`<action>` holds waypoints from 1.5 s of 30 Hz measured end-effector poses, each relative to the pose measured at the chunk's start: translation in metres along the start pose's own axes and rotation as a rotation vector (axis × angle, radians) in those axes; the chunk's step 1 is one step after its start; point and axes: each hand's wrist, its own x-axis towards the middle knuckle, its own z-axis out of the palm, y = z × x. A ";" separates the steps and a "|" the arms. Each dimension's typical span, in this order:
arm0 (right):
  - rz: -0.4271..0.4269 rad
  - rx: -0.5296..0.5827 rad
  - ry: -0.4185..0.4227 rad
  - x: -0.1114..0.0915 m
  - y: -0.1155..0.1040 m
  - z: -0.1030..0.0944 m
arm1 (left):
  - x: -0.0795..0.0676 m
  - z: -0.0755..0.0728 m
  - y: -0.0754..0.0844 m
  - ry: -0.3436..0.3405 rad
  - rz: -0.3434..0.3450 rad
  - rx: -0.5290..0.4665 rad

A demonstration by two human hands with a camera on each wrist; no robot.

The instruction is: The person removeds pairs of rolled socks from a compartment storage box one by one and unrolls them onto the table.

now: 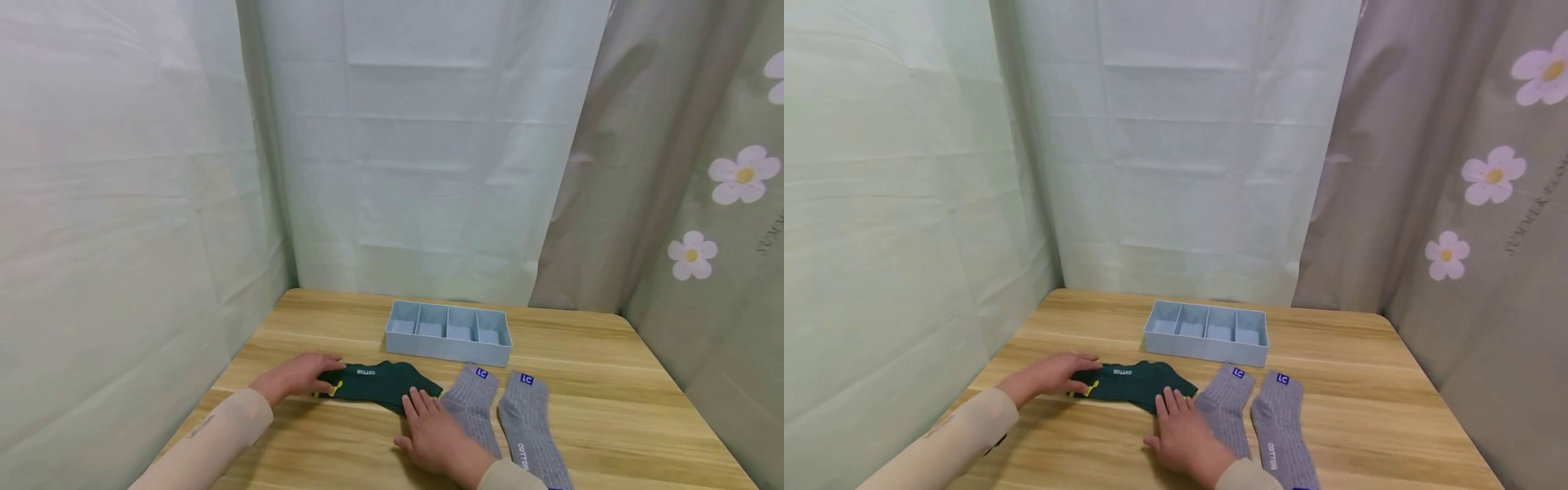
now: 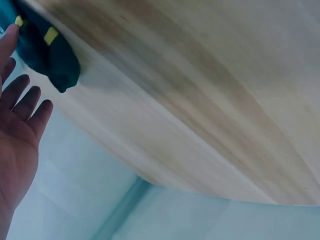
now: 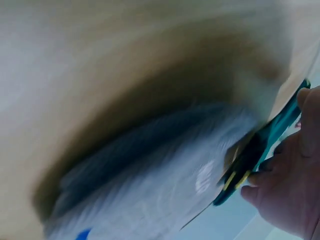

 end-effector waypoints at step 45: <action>-0.071 0.056 -0.023 0.012 0.037 -0.007 | -0.040 0.035 0.008 0.047 -0.016 0.014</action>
